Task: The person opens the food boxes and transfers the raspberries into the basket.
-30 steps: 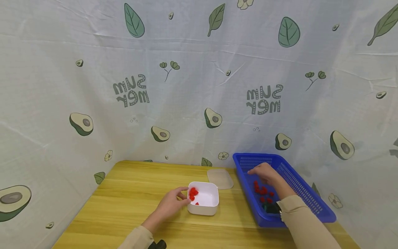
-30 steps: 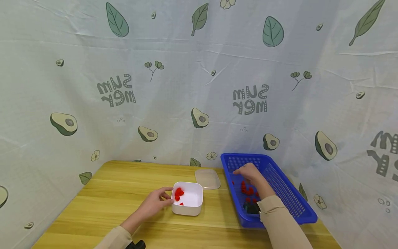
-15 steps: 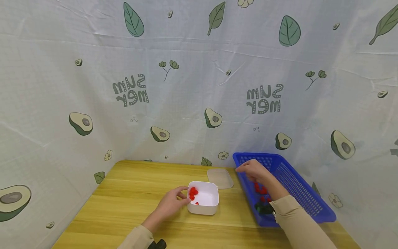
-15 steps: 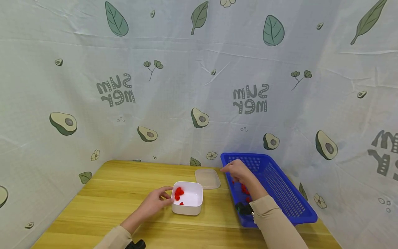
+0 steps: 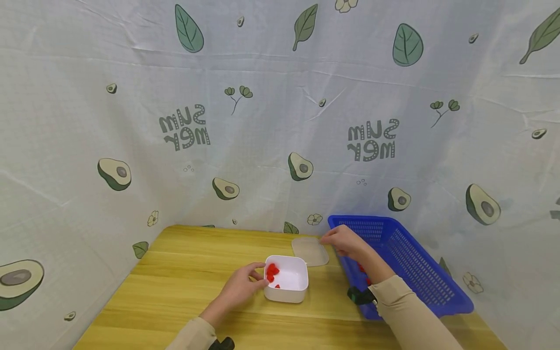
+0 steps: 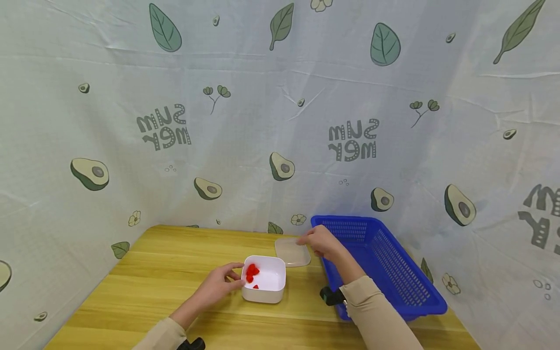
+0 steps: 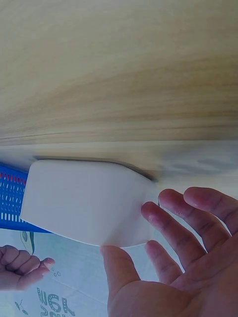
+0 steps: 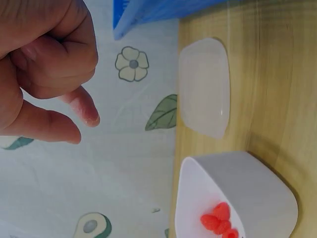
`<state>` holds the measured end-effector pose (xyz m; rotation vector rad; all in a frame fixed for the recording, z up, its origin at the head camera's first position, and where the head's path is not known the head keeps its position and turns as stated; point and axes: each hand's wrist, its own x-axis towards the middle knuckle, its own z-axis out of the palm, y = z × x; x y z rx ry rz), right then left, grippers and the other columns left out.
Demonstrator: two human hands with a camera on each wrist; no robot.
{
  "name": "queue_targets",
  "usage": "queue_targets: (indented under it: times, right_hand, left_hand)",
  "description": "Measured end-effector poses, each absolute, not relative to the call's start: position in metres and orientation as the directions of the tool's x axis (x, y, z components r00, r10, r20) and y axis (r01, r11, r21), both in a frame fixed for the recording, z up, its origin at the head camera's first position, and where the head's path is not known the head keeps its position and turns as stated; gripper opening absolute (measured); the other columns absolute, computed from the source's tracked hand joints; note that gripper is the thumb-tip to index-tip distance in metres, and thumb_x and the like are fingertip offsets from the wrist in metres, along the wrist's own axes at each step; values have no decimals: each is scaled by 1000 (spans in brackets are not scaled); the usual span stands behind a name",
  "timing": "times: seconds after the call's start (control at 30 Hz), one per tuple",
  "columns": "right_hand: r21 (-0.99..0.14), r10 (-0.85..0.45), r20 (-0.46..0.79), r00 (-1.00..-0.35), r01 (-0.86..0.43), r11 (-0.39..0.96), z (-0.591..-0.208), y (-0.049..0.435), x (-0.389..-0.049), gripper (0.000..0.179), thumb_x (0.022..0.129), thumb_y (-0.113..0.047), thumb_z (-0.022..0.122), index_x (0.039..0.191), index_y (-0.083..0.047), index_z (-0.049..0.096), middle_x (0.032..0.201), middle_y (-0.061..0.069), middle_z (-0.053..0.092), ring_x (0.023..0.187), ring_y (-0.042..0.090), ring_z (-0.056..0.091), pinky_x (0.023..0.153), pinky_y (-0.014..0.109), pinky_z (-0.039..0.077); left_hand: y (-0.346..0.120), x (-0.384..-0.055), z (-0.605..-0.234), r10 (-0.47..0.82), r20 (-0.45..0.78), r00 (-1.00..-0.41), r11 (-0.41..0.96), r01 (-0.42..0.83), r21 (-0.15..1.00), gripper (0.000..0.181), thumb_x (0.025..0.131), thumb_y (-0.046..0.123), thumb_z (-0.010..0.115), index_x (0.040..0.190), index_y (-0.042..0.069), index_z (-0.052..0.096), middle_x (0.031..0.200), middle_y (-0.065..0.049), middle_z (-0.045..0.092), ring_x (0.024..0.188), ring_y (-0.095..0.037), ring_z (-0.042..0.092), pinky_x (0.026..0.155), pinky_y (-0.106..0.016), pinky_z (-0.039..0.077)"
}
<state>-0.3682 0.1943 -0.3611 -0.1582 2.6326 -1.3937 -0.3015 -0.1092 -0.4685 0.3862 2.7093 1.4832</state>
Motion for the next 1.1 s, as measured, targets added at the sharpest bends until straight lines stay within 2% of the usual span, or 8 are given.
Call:
queue_targets:
  times: [0.2, 0.47, 0.9, 1.1]
  right_hand:
    - [-834, -204, -118, -972, -15, 552, -370, 183, -370, 21, 88, -13, 74, 101, 4, 72, 54, -7, 30, 45, 8, 23, 45, 23, 24]
    - [-855, -264, -148, -953, -10, 518, -378, 166, -369, 29, 89, -12, 72, 112, 7, 71, 52, -7, 31, 46, 7, 22, 44, 22, 24]
    - [-861, -310, -191, -931, 7, 509, -389, 140, -370, 23, 88, -12, 74, 105, 4, 73, 56, -5, 32, 46, 9, 25, 45, 22, 24]
    - [-846, -302, -187, -935, -3, 534, -398, 127, -371, 15, 87, -13, 76, 96, -1, 74, 56, -3, 34, 46, 11, 26, 45, 22, 25]
  left_hand:
    - [-109, -300, -469, 234, 86, -968, 508, 197, 838, 50, 93, 24, 72, 139, 10, 58, 101, -2, 68, 88, -19, 58, 71, -34, 47]
    - [-110, -299, -469, 233, 79, -969, 506, 190, 841, 50, 93, 24, 73, 139, 10, 58, 101, -2, 67, 87, -19, 58, 70, -34, 47]
    - [-109, -302, -471, 235, 96, -967, 499, 205, 842, 52, 93, 25, 72, 142, 14, 57, 100, -1, 67, 85, -19, 57, 69, -33, 47]
    - [-109, -300, -472, 232, 90, -969, 503, 198, 841, 48, 94, 25, 72, 139, 16, 60, 102, -1, 67, 85, -20, 56, 69, -33, 47]
